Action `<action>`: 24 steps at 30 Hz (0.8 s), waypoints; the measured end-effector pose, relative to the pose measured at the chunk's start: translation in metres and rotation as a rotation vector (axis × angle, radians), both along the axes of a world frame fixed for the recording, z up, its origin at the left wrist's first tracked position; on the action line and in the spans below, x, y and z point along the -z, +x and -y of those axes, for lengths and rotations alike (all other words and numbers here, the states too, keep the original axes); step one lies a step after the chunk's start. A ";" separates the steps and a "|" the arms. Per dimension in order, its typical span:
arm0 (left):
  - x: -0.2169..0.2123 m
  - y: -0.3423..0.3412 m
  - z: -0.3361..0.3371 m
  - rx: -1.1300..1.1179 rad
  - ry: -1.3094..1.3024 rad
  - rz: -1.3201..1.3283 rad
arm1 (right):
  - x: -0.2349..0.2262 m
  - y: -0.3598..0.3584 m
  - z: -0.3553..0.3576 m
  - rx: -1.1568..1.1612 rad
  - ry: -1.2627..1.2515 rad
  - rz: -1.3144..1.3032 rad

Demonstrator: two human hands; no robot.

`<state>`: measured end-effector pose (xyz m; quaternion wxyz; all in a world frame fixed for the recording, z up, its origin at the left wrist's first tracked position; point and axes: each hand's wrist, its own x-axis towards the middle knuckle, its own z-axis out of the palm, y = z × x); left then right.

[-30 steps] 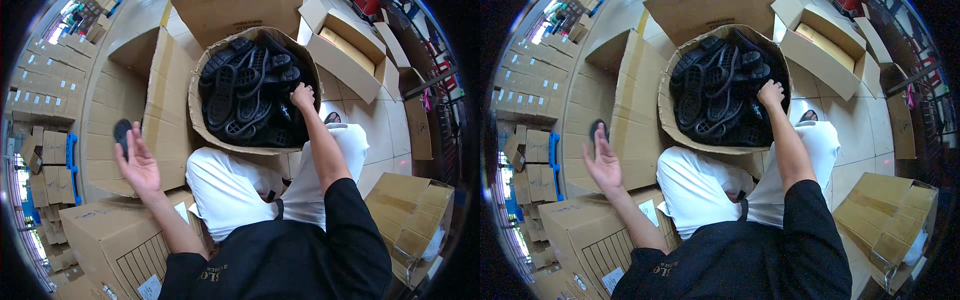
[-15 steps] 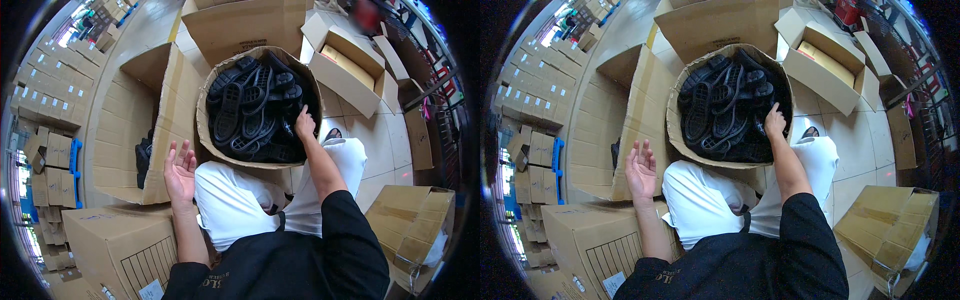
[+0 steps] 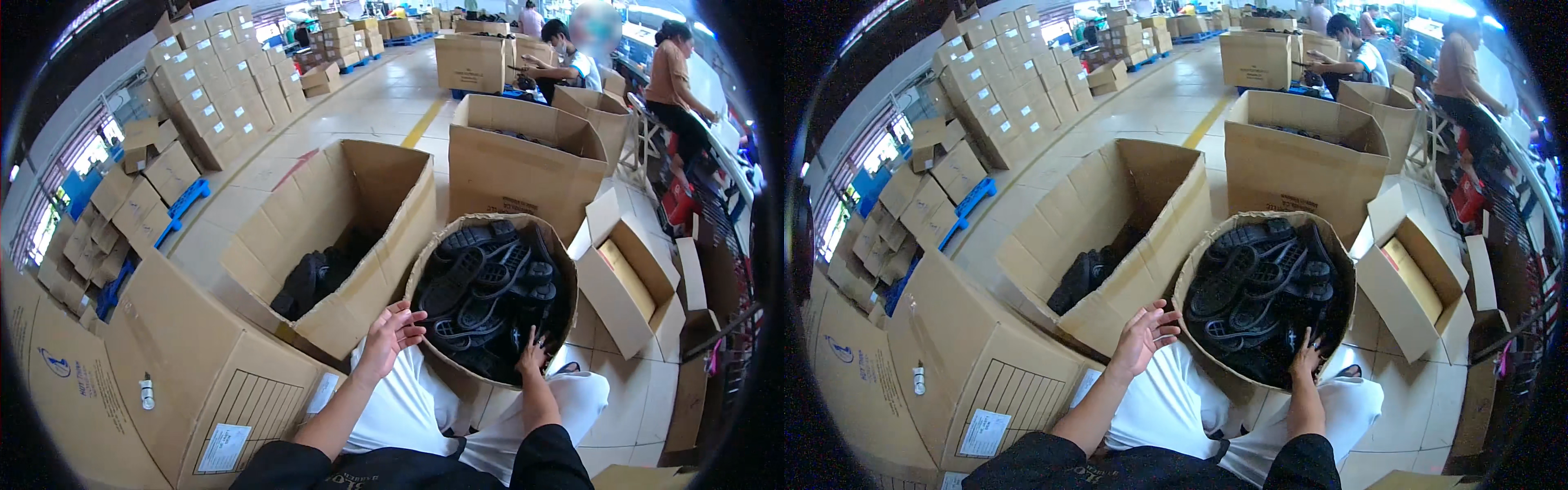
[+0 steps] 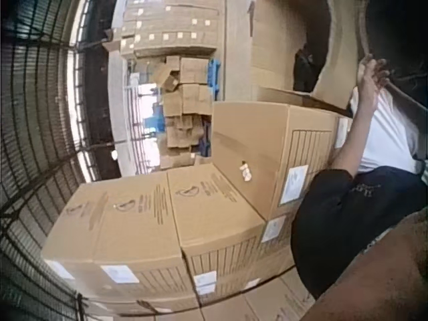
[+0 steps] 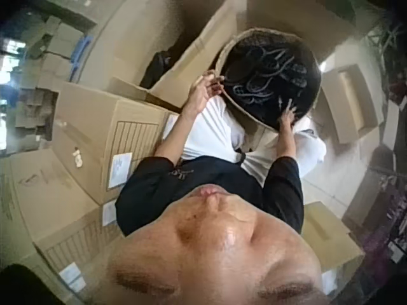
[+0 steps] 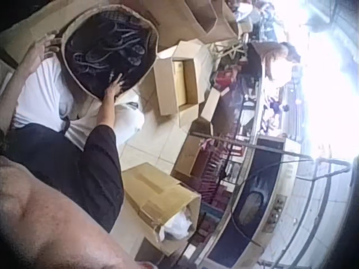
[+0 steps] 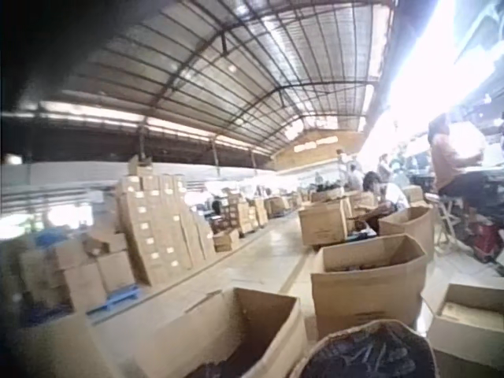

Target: The person sits on the floor in a warehouse and repeatedly picks up black plastic shoe components from a large cardboard box. They inspect each piece by turning it over in their hands and then toss it into a second empty cardboard box to their left.

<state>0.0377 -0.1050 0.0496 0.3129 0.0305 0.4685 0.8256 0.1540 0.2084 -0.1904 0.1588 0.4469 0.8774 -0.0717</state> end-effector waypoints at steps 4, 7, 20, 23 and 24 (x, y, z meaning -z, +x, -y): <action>0.004 -0.002 0.010 -0.064 -0.050 0.007 | -0.023 -0.012 0.004 0.023 0.105 -0.134; 0.007 0.000 0.001 -0.018 -0.034 0.018 | -0.020 -0.009 -0.020 0.008 0.188 -0.145; 0.023 0.018 -0.027 0.168 -0.101 -0.021 | -0.253 0.014 -0.011 -0.293 0.131 -0.592; 0.039 0.016 -0.038 0.188 -0.207 -0.066 | -0.283 0.020 -0.010 -0.430 -0.429 -0.855; 0.045 0.015 -0.042 0.146 -0.259 -0.179 | -0.289 0.018 -0.007 -0.441 -0.608 -0.957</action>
